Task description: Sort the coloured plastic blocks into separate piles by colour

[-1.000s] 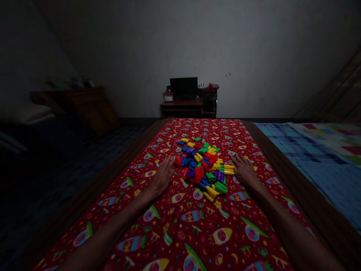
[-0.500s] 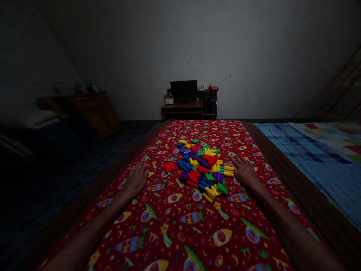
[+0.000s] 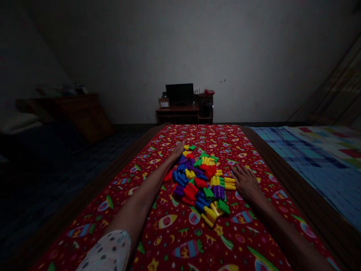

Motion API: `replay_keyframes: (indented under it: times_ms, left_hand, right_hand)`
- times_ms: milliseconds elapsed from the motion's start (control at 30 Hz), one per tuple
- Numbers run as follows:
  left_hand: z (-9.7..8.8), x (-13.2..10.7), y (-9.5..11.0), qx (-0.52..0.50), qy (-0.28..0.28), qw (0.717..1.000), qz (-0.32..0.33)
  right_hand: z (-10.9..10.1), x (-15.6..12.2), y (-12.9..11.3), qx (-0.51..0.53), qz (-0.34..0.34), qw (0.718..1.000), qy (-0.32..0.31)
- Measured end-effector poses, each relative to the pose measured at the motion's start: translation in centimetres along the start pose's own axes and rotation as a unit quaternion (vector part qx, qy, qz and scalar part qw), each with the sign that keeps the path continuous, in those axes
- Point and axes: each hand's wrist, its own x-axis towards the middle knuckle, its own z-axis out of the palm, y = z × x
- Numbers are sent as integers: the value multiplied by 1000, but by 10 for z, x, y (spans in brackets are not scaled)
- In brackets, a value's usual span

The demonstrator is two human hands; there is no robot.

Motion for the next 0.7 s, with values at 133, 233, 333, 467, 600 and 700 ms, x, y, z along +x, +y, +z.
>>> replay_keyframes:
  times_ms: [133, 233, 333, 467, 600, 700]
  left_hand:
    - [17, 15, 28, -95, -93, 991, 14]
    - [21, -1, 40, -169, -180, 969, 21]
    - [16, -15, 47, -208, -239, 948, 34]
    - [15, 12, 63, -163, -167, 969, 76]
    - [39, 58, 85, -79, -185, 974, 108]
    - [61, 64, 100, -87, -262, 952, 132]
  right_hand:
    - [-1, 0, 0, -1, 2, 1000, 6]
    - [-1, -1, -1, -5, -3, 1000, 8]
    - [-2, -1, -2, -8, 2, 1000, 3]
    - [-4, 0, -4, -6, 7, 1000, -13]
    - [-8, 1, -6, -2, 15, 1000, -20]
    - [-11, 2, -7, 5, 20, 1000, -19]
